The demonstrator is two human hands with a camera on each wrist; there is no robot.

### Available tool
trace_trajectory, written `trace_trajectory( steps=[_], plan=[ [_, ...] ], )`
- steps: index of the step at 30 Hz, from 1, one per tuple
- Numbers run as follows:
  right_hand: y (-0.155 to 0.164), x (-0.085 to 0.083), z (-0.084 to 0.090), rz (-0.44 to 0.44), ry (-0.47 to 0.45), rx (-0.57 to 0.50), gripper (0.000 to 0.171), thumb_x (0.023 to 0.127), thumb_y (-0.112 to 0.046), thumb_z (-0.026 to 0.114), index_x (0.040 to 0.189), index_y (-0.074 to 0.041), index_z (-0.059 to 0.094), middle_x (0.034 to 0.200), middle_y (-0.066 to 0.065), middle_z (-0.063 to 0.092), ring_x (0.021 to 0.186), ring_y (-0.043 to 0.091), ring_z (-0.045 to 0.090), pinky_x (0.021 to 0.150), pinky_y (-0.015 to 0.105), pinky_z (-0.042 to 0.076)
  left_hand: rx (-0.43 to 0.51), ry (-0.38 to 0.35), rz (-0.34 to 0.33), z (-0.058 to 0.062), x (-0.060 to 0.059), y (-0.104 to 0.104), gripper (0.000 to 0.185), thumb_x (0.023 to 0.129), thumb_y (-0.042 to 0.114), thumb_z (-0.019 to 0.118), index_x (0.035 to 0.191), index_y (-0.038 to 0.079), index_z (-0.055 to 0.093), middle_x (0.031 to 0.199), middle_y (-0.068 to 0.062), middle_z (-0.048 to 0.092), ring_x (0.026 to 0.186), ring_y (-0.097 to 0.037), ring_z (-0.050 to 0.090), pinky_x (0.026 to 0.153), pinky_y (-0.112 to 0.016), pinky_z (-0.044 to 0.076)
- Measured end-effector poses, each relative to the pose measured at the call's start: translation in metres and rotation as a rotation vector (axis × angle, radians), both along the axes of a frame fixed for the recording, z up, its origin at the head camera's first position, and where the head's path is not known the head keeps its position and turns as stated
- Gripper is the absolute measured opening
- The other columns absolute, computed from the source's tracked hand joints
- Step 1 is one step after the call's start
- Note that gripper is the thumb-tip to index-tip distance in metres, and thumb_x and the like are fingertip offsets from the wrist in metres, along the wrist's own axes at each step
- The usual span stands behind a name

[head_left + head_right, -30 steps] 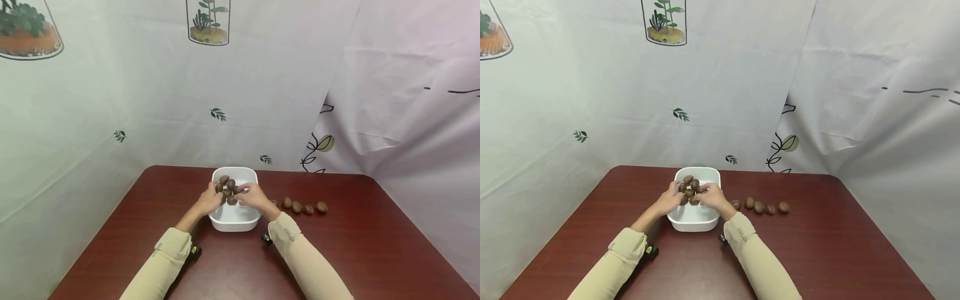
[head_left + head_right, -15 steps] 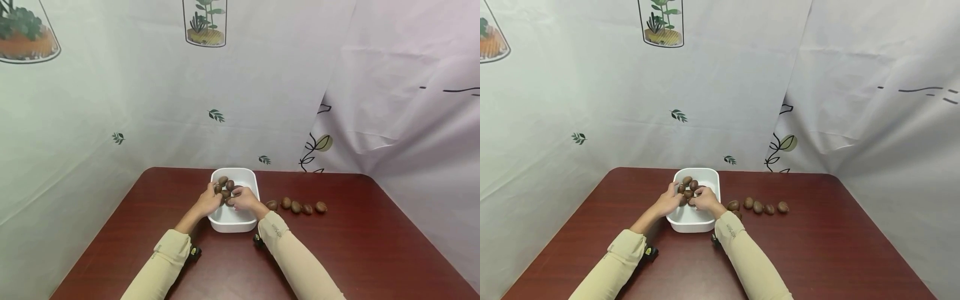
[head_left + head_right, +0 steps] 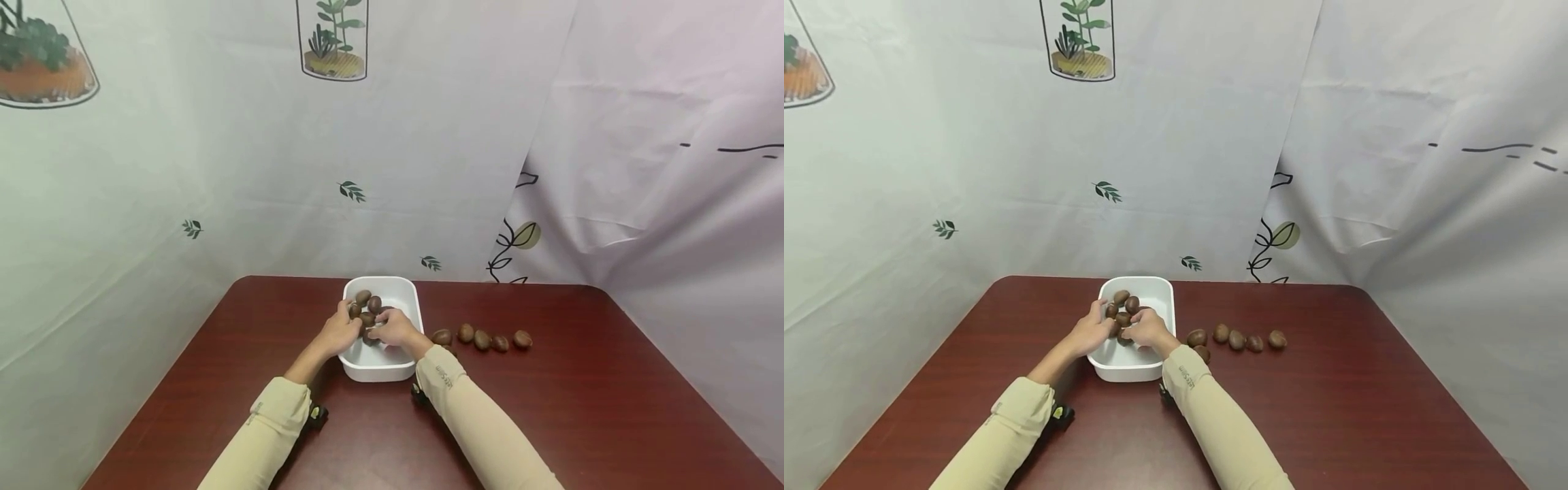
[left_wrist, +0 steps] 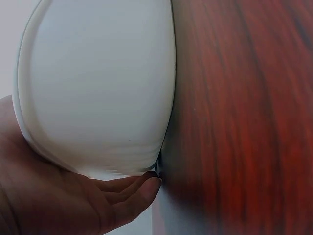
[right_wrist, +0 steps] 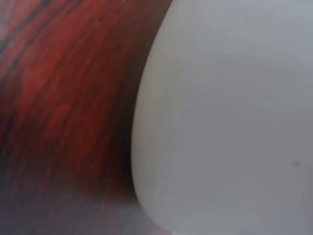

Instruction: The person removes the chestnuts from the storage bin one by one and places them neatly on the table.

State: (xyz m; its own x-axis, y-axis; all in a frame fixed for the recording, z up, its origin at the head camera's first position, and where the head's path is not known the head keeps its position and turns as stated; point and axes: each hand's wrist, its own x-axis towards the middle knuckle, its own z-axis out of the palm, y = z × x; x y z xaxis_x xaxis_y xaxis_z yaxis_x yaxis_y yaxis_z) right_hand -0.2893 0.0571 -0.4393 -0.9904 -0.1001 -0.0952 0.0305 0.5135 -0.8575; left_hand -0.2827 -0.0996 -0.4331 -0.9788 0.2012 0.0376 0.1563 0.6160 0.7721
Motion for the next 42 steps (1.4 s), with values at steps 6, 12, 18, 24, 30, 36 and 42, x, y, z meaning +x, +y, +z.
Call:
trace_trajectory(
  steps=[6, 12, 18, 24, 30, 36, 42],
  plan=[
    [-0.004, 0.002, 0.002, 0.011, 0.008, 0.069, 0.035, 0.078, -0.009, 0.079, 0.106, 0.007, 0.066, 0.102, 0.015, 0.065, 0.071, 0.021, 0.061, 0.053, 0.029, 0.054, 0.005, -0.002, 0.011, -0.001, 0.001, -0.001, 0.064, 0.096, 0.017, 0.043, 0.152, -0.004, 0.020, 0.144, -0.033, 0.043, 0.130, -0.044, 0.044, 0.103, -0.055, 0.038],
    [-0.003, 0.003, 0.002, 0.017, 0.010, 0.082, 0.030, 0.075, -0.010, 0.083, 0.096, 0.002, 0.066, 0.097, 0.012, 0.064, 0.067, 0.018, 0.059, 0.053, 0.027, 0.052, 0.016, 0.002, -0.001, -0.003, 0.000, -0.001, 0.064, 0.095, 0.018, 0.043, 0.152, -0.003, 0.020, 0.145, -0.032, 0.043, 0.131, -0.044, 0.044, 0.104, -0.054, 0.038],
    [-0.005, 0.007, 0.005, 0.051, 0.041, 0.079, 0.023, 0.074, -0.008, 0.082, 0.087, 0.001, 0.066, 0.083, 0.006, 0.063, 0.058, 0.014, 0.058, 0.051, 0.025, 0.052, -0.002, 0.015, -0.007, -0.005, -0.001, -0.003, 0.063, 0.096, 0.018, 0.042, 0.151, -0.002, 0.021, 0.143, -0.033, 0.044, 0.130, -0.045, 0.045, 0.103, -0.055, 0.039],
    [-0.006, 0.007, 0.004, 0.102, 0.059, 0.075, 0.018, 0.075, -0.007, 0.081, 0.084, 0.002, 0.069, 0.080, 0.005, 0.064, 0.056, 0.011, 0.057, 0.050, 0.024, 0.052, 0.000, 0.014, -0.005, -0.005, -0.001, -0.003, 0.063, 0.096, 0.018, 0.043, 0.151, -0.003, 0.021, 0.144, -0.033, 0.043, 0.131, -0.045, 0.044, 0.104, -0.055, 0.038],
    [-0.004, 0.008, 0.004, 0.143, 0.076, 0.090, 0.017, 0.075, -0.008, 0.082, 0.084, 0.002, 0.071, 0.076, 0.006, 0.067, 0.052, 0.011, 0.058, 0.050, 0.025, 0.052, 0.019, 0.001, 0.005, -0.004, -0.001, -0.001, 0.066, 0.094, 0.018, 0.043, 0.152, -0.003, 0.021, 0.145, -0.032, 0.042, 0.131, -0.044, 0.044, 0.103, -0.055, 0.038],
    [0.002, 0.011, 0.007, 0.139, 0.054, 0.011, 0.016, 0.079, -0.004, 0.075, 0.091, 0.005, 0.069, 0.066, 0.012, 0.070, 0.057, 0.015, 0.067, 0.052, 0.027, 0.055, 0.010, 0.002, -0.001, -0.006, -0.002, 0.001, 0.064, 0.095, 0.018, 0.042, 0.152, -0.002, 0.020, 0.145, -0.032, 0.042, 0.131, -0.043, 0.044, 0.103, -0.054, 0.038],
    [0.017, 0.020, 0.019, 0.157, 0.099, -0.081, 0.022, 0.083, -0.002, 0.073, 0.100, 0.010, 0.067, 0.073, 0.012, 0.071, 0.063, 0.018, 0.069, 0.056, 0.028, 0.056, -0.005, 0.014, -0.006, -0.004, -0.003, 0.001, 0.063, 0.096, 0.019, 0.043, 0.152, -0.002, 0.020, 0.144, -0.032, 0.043, 0.129, -0.044, 0.046, 0.100, -0.054, 0.040]
  ],
)
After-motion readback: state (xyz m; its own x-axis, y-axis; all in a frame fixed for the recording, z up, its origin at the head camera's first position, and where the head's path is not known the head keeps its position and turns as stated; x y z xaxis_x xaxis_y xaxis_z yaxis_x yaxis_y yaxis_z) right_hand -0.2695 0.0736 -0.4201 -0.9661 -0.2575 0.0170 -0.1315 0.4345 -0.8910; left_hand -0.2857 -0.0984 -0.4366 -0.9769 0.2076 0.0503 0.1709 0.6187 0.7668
